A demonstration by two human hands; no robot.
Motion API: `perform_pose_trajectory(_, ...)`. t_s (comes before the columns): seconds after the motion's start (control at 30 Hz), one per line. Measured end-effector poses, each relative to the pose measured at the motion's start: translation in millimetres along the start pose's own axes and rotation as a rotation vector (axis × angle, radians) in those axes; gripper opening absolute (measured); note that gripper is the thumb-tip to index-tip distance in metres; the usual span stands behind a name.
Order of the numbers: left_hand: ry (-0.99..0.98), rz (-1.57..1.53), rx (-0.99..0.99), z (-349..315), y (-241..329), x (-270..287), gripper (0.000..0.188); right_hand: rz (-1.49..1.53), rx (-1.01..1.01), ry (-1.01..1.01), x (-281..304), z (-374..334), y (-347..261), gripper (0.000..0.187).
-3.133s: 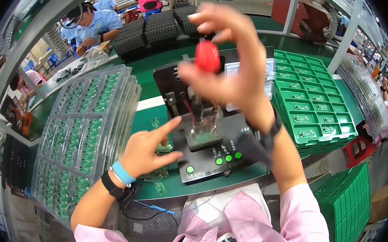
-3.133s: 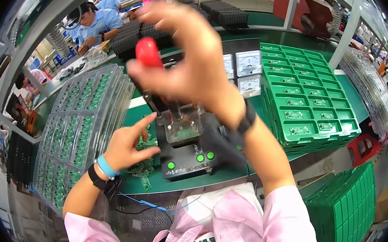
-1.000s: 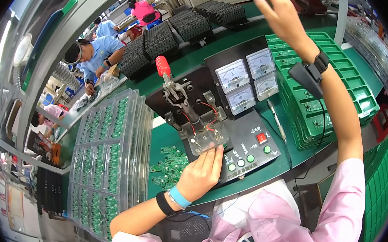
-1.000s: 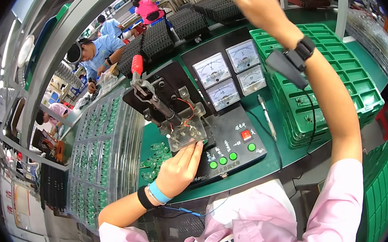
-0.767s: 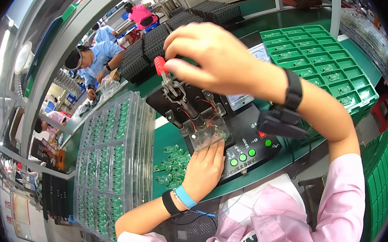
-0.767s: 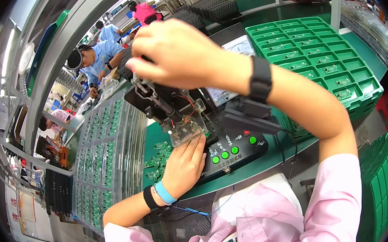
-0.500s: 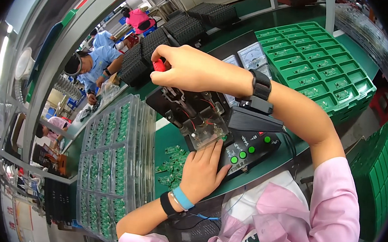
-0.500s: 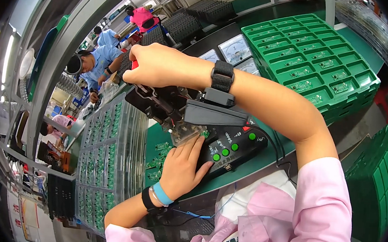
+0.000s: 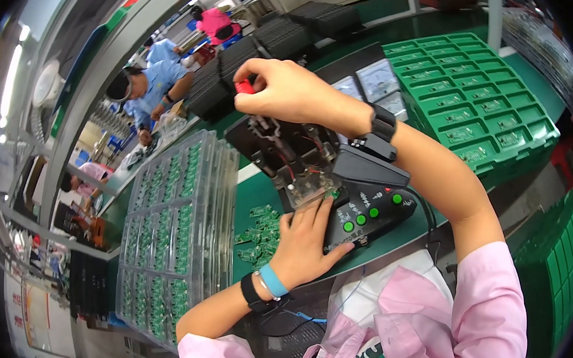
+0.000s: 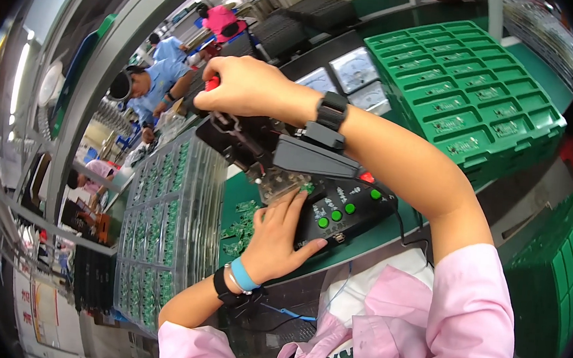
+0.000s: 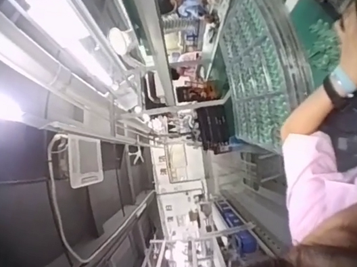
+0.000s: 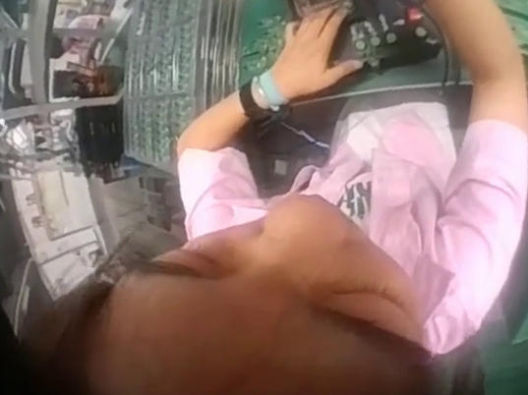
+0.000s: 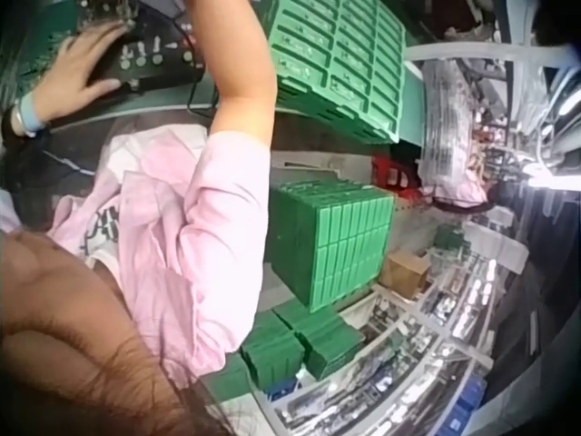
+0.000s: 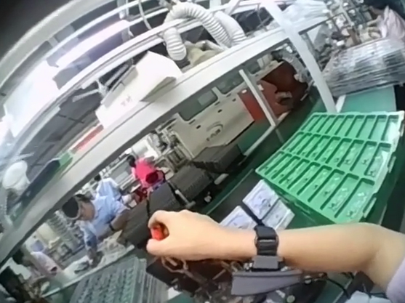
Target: The person picks up a circuit board from a pile, places it into a testing machine, and lowers a red handle. After pressing buttons on the machine, they lift the handle, remove the circuit board, and place it into a green tray.
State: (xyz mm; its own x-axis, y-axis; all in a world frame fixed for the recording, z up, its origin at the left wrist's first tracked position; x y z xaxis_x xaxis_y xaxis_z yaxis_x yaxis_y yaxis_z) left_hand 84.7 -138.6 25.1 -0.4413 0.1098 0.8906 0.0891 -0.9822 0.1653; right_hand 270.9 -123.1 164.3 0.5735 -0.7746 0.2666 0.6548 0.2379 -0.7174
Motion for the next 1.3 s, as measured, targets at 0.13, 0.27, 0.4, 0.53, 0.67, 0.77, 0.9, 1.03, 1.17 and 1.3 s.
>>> perform_pose_trajectory(0.13,0.028,-0.016,0.048,-1.1,3.6,-3.3,0.089,0.008,0.005,0.036,-1.1,-1.7,5.8,0.056)
perform_pose_trajectory(0.27,0.111,0.036,0.063,-8.1,16.3,-9.4,0.086,0.057,0.038,0.064,-0.5,-2.9,3.0,0.042)
perform_pose_trajectory(0.4,0.214,0.043,0.111,-19.9,41.5,-2.3,0.071,0.063,-0.037,0.023,2.4,-7.9,-2.6,0.039)
perform_pose_trajectory(0.53,0.218,-0.178,0.198,-42.8,31.5,13.8,0.052,0.425,0.774,0.160,4.4,-91.6,-14.1,0.059)
perform_pose_trajectory(0.67,0.371,-0.254,0.322,-57.2,-15.2,21.6,0.052,0.193,0.475,0.191,37.0,-167.6,13.1,0.053)
perform_pose_trajectory(0.77,0.373,-0.168,0.283,-50.9,-36.5,18.4,0.057,-0.022,0.376,0.158,60.8,-200.7,43.0,0.048)
perform_pose_trajectory(0.9,0.370,-0.133,0.222,-36.3,-40.1,10.9,0.065,-0.376,0.367,-0.079,65.3,-226.7,56.9,0.047)
perform_pose_trajectory(1.03,0.340,-0.070,0.176,-28.4,-36.6,9.1,0.068,-0.375,0.439,0.059,70.2,-243.5,45.2,0.044)
perform_pose_trajectory(1.17,0.347,-0.061,0.125,-21.1,-37.9,18.7,0.071,-0.394,0.500,-0.042,56.7,-261.4,48.8,0.041)
perform_pose_trajectory(1.3,0.254,-0.017,0.094,-14.0,-39.1,23.8,0.074,-0.437,0.493,-0.053,48.7,-263.7,53.6,0.041)
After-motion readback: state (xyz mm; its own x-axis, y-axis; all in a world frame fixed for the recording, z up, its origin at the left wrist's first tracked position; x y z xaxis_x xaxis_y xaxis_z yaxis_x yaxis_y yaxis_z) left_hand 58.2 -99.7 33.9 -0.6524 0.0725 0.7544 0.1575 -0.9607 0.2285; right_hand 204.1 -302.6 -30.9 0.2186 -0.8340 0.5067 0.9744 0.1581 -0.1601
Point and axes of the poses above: each hand's wrist, its own z-axis towards the middle knuckle, its own x-axis out of the back of the hand, y = z × x, the point moved 3 cm from there along z, towards the middle knuckle, and after that the axes turned 15 degrees about y, right-handed, at the moved point
